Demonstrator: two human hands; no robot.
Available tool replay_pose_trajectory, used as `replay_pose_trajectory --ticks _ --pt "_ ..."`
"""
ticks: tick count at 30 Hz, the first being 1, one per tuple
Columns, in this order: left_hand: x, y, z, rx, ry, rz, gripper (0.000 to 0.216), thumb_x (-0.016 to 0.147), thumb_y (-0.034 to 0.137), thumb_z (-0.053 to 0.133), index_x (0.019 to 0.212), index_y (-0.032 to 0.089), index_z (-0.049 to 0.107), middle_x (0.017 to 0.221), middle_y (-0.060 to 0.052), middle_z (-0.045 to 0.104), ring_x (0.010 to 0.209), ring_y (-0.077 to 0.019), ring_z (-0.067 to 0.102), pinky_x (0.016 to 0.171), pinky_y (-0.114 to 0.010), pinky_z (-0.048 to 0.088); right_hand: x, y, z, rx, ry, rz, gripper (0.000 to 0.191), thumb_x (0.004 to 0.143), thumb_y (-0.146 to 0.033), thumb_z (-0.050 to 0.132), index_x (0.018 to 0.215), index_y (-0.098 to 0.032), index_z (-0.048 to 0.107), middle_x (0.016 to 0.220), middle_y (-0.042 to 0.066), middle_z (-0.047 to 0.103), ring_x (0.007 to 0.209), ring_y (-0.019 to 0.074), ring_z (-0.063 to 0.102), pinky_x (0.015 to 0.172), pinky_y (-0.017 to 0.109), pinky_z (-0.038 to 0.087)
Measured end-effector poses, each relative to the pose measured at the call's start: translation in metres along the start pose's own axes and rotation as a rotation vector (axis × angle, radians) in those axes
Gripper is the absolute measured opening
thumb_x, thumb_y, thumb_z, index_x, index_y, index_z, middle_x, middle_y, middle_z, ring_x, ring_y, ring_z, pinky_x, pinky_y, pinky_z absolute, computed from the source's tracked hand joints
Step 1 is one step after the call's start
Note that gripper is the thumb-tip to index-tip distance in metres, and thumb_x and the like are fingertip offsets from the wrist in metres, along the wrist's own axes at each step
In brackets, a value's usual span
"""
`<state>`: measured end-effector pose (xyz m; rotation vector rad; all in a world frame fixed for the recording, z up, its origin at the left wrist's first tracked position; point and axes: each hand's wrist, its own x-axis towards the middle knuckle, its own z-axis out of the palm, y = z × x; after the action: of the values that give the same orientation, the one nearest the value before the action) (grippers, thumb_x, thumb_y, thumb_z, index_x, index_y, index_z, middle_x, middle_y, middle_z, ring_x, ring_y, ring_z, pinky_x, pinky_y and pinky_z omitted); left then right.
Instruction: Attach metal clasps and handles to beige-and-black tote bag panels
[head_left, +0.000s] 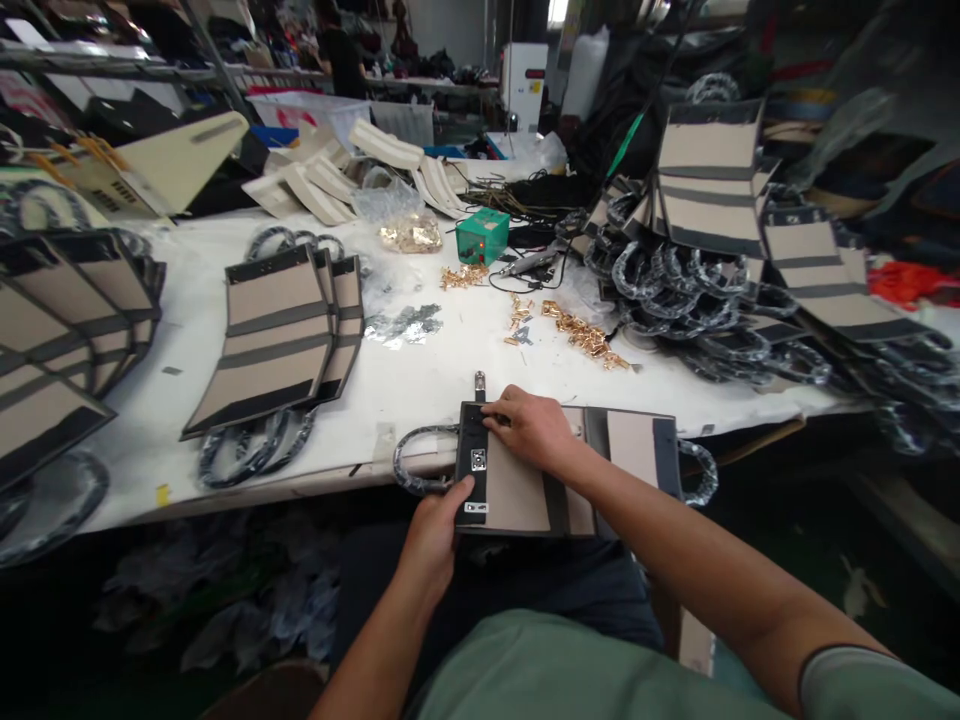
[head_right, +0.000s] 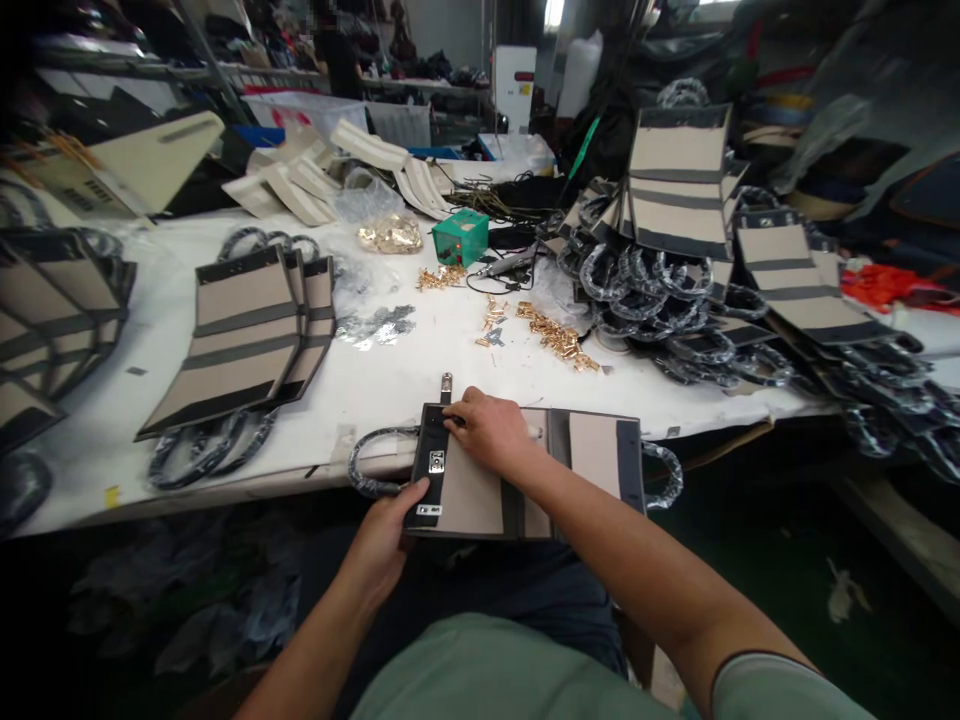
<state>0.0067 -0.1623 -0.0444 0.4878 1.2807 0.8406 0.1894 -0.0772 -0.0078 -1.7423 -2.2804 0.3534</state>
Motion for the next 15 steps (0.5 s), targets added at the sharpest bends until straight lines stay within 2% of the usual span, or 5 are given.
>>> replay_pose_trajectory --ticks 2,5,7,9,15 --pt "-0.013 0.003 -0.016 0.306 -0.011 0.178 0.036 0.080 0.049 0.070 0.079 0.014 0.074 0.079 -0.010 0.076 0.077 -0.0254 0.071 0.072 -0.033 0.055 0.002 0.001 -0.002 -0.016 -0.008 -0.007 0.028 0.097 -0.041 0.056 0.119 -0.034 0.072 0.115 0.001 0.069 0.097 0.0185 0.067 0.072 0.028 0.045" --pt "-0.033 0.018 -0.034 0.794 0.169 0.629 0.029 0.086 0.047 0.064 0.080 0.021 0.073 0.082 -0.007 0.074 0.082 -0.0248 0.068 0.079 -0.036 0.053 0.005 0.004 -0.006 -0.022 -0.025 -0.030 0.028 0.099 -0.041 0.054 0.119 -0.033 0.072 0.115 0.001 0.069 0.097 0.0188 0.067 0.073 0.028 0.044" --pt "-0.036 0.034 -0.034 0.982 0.251 0.950 0.019 0.088 0.038 0.062 0.090 0.023 0.074 0.095 -0.007 0.075 0.094 -0.0261 0.068 0.092 -0.039 0.052 0.007 0.005 -0.008 -0.017 -0.028 -0.043 0.029 0.099 -0.041 0.053 0.119 -0.033 0.072 0.116 0.002 0.069 0.096 0.0192 0.066 0.074 0.029 0.044" --pt "-0.025 0.051 -0.025 1.117 0.206 1.160 0.026 0.090 0.032 0.060 0.111 0.022 0.072 0.118 -0.010 0.072 0.117 -0.0278 0.062 0.107 -0.044 0.045 0.008 0.005 -0.009 -0.013 -0.026 -0.049 0.030 0.099 -0.042 0.053 0.119 -0.032 0.072 0.116 0.002 0.069 0.096 0.0196 0.066 0.075 0.029 0.044" --pt "0.036 0.075 0.004 1.557 -0.044 1.047 0.050 0.094 0.036 0.051 0.139 0.016 0.057 0.149 -0.013 0.054 0.140 -0.0284 0.048 0.119 -0.050 0.033 0.004 0.002 -0.006 -0.037 -0.017 -0.031 0.033 0.101 -0.044 0.047 0.117 -0.028 0.072 0.111 0.006 0.068 0.096 0.0196 0.064 0.075 0.028 0.043"
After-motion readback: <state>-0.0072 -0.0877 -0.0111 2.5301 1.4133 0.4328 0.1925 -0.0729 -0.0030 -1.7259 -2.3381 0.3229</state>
